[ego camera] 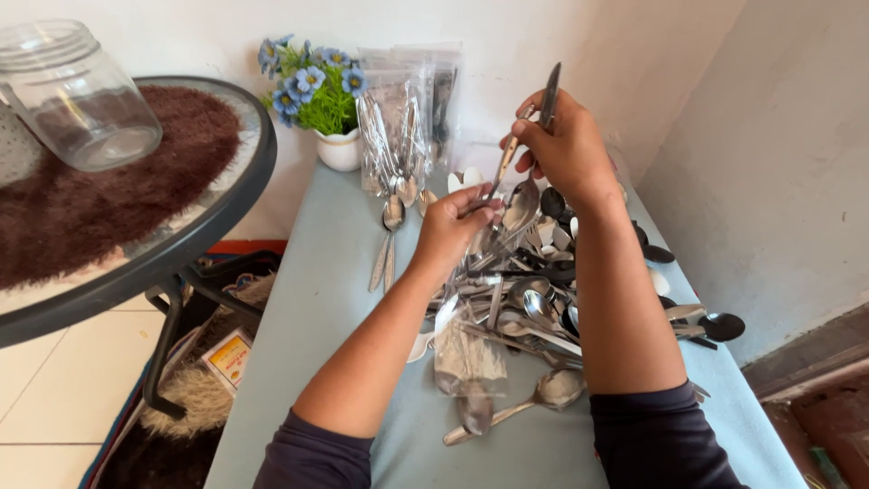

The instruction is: Wiping metal spoons with a cloth and then packing them into clear plastic bags.

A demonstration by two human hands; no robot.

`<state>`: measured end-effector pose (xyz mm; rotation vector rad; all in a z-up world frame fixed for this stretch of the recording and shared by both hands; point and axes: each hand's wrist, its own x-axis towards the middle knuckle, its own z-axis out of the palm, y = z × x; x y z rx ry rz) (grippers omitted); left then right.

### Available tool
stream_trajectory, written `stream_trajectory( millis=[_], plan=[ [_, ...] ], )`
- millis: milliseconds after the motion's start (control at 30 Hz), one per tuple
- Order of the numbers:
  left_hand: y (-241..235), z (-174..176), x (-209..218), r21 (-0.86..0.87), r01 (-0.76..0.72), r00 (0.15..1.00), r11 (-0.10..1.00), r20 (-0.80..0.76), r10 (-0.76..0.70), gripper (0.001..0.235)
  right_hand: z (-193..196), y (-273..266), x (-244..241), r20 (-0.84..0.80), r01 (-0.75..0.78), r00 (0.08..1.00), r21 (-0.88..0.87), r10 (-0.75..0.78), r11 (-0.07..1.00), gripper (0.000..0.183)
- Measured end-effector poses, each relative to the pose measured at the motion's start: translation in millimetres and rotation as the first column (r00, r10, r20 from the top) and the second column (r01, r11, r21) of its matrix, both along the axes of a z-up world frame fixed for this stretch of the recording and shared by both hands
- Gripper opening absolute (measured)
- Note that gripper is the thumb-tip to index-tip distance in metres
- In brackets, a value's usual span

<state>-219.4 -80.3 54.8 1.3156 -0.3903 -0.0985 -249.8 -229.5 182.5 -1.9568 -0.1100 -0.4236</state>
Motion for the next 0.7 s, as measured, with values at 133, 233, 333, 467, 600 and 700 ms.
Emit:
stream_trajectory(
  millis=[133,233,333,467,600,700],
  plan=[
    [4.0,-2.5,3.5,0.101,-0.036,0.995,0.994,0.091,0.027,0.035,-4.8,10.1,2.3,0.018,-0.075,0.997,-0.016,0.075,0.997,0.01],
    [3.1,-7.9,4.7,0.07,-0.029,0.99,0.997,0.137,0.019,0.036,1.5,15.7,-5.7,-0.056,-0.078,0.995,-0.02,0.076,0.997,0.01],
    [3.6,-1.3,2.5,0.113,-0.021,0.99,0.993,0.142,0.004,0.032,8.4,17.1,-12.8,0.007,-0.018,1.0,-0.112,0.019,0.994,0.015],
    [5.3,-1.7,0.9,0.081,0.005,0.988,0.997,0.155,-0.018,0.032,8.1,17.4,-12.9,-0.09,-0.014,0.996,-0.252,-0.009,0.968,0.014],
    [8.5,-0.5,1.7,0.04,-0.015,0.991,0.999,0.13,0.01,0.033,8.5,1.8,-11.5,-0.038,-0.041,0.999,-0.299,0.031,0.953,0.033],
    [10.3,-3.8,10.4,-0.038,-0.037,0.997,0.999,0.073,0.04,0.032,0.0,-22.3,1.0,0.32,-0.003,0.947,-0.045,0.017,0.999,0.017]
  ],
)
